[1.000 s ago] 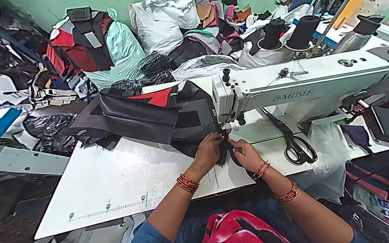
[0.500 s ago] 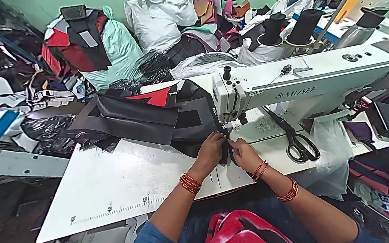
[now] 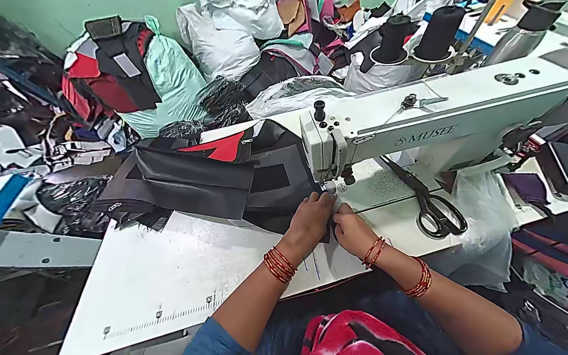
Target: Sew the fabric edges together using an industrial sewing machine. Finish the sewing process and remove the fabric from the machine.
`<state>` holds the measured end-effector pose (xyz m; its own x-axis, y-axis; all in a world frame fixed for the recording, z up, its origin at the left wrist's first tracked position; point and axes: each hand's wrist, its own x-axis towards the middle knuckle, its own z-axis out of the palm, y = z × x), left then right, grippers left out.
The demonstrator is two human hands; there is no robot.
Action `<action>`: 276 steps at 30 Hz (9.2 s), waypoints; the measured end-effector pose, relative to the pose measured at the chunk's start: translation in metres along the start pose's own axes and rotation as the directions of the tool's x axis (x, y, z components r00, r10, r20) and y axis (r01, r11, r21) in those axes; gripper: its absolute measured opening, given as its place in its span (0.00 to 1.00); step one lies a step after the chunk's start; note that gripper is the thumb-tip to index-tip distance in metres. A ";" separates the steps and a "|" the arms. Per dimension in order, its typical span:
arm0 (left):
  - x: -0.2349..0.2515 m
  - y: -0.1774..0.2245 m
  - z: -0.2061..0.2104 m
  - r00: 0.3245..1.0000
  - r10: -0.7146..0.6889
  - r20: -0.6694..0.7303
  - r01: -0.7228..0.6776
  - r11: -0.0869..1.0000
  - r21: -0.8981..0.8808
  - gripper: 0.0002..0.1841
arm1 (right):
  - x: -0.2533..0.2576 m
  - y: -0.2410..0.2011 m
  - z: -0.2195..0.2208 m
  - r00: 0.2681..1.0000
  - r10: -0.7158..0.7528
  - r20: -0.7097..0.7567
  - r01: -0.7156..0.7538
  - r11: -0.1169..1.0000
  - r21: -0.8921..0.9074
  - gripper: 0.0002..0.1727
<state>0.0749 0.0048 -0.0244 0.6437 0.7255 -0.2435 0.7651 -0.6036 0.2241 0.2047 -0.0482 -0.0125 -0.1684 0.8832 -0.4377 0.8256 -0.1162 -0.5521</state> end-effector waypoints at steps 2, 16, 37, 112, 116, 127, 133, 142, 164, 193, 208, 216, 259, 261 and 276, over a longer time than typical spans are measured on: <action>0.003 0.003 -0.007 0.995 -0.036 0.088 0.035 0.999 0.016 0.31 | 0.000 0.000 -0.001 1.000 0.004 0.006 -0.004 1.000 0.012 0.17; -0.013 -0.030 0.034 0.859 0.254 -0.445 -0.251 0.966 0.065 0.22 | 0.001 0.005 -0.002 0.999 -0.035 0.040 0.034 0.999 0.038 0.23; 0.003 -0.034 0.027 0.886 0.094 -0.454 -0.136 0.989 -0.061 0.21 | 0.028 0.004 -0.024 0.996 -0.058 0.068 0.052 0.995 0.087 0.26; -0.022 -0.019 -0.009 0.995 -0.099 0.002 0.097 0.965 -0.242 0.22 | 0.014 0.012 0.004 0.975 0.043 -0.220 0.015 0.966 0.258 0.27; -0.023 -0.017 -0.005 0.997 -0.082 0.000 0.080 0.974 -0.210 0.22 | 0.013 0.014 0.002 0.977 0.028 -0.210 0.026 0.968 0.249 0.28; -0.027 -0.020 -0.007 0.999 -0.034 0.040 0.040 0.986 -0.162 0.23 | 0.010 0.018 0.004 0.973 0.049 -0.227 0.020 0.957 0.291 0.28; -0.030 -0.019 -0.007 0.999 0.001 0.048 0.006 0.990 -0.139 0.24 | 0.007 0.012 0.004 0.975 -0.005 -0.221 0.037 0.989 0.142 0.26; -0.022 -0.052 -0.022 0.989 0.151 0.012 -0.126 0.865 -0.485 0.23 | 0.008 0.001 0.000 0.993 -0.023 -0.114 0.023 1.000 0.000 0.26; 0.002 -0.051 0.036 0.841 0.265 -0.472 -0.361 0.924 -0.125 0.20 | 0.010 -0.012 0.000 1.000 0.012 0.000 -0.011 0.984 -0.177 0.22; -0.027 -0.039 0.026 0.895 -0.009 -0.446 -0.173 0.915 -0.366 0.18 | 0.006 0.021 -0.005 0.979 -0.004 -0.202 0.016 0.998 0.059 0.26; -0.038 -0.011 -0.010 0.999 0.003 0.035 0.002 0.992 -0.127 0.25 | -0.001 0.026 0.011 0.975 0.027 -0.221 0.050 0.941 0.334 0.28; -0.045 -0.001 0.018 0.998 -0.042 -0.044 0.042 0.999 -0.008 0.25 | -0.001 0.030 0.007 0.983 -0.018 -0.184 0.076 0.947 0.312 0.28; -0.020 -0.039 0.048 0.817 0.287 -0.501 -0.346 0.938 -0.026 0.24 | -0.003 -0.007 0.008 0.999 0.042 0.017 -0.038 0.977 -0.211 0.27; -0.020 -0.039 0.048 0.824 0.278 -0.493 -0.343 0.938 -0.043 0.23 | -0.002 -0.008 0.007 0.999 0.045 0.023 -0.039 0.977 -0.211 0.27; 0.009 -0.055 0.031 0.879 0.179 -0.442 -0.267 0.953 -0.143 0.20 | 0.034 -0.012 -0.017 0.998 0.042 0.044 -0.035 0.990 -0.137 0.28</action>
<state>0.0391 0.0343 -0.0684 0.6959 0.6755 0.2436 0.5553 -0.7213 0.4138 0.1982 -0.0086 -0.0087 -0.1575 0.8565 -0.4914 0.8971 -0.0839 -0.4338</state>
